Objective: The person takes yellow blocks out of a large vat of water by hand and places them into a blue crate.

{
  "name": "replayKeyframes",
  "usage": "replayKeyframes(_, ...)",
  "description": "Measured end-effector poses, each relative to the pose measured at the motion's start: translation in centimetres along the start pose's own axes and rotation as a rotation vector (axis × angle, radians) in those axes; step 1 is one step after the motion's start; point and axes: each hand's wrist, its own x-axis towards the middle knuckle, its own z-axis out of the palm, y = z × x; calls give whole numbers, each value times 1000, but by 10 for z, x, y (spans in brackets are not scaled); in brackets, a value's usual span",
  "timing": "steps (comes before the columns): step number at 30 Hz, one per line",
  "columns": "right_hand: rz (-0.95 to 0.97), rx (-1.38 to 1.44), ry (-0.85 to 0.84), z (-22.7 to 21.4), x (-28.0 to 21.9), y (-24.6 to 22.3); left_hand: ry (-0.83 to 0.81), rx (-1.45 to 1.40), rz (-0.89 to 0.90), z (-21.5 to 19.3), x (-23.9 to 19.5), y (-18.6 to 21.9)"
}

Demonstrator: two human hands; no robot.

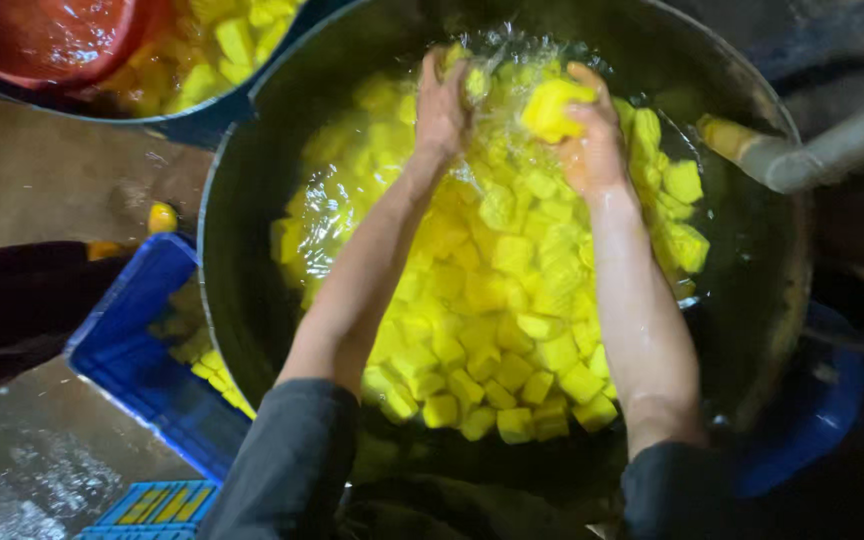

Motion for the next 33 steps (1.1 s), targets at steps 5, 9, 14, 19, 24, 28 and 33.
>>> replayKeyframes(5,308,-394,-116,45,-42,-57,-401,249,360,0,31,-15)
replayKeyframes(9,307,-1043,-434,85,-63,-23,-538,341,416,-2,49,-17)
replayKeyframes(14,-145,-1897,-570,98,-57,87,-451,181,320,-46,19,2)
replayKeyframes(19,-168,-1832,-474,59,-70,156,-286,-720,3,-155,-44,36)
replayKeyframes(24,410,-176,-179,109,-78,112,-261,-1559,1,-287,-147,32)
replayKeyframes(28,389,-96,-536,232,-149,58,65,-1660,-95,-341,-256,-6)
replayKeyframes(33,436,-765,-808,418,-237,81,462,-1292,-312,-347,-343,-53)
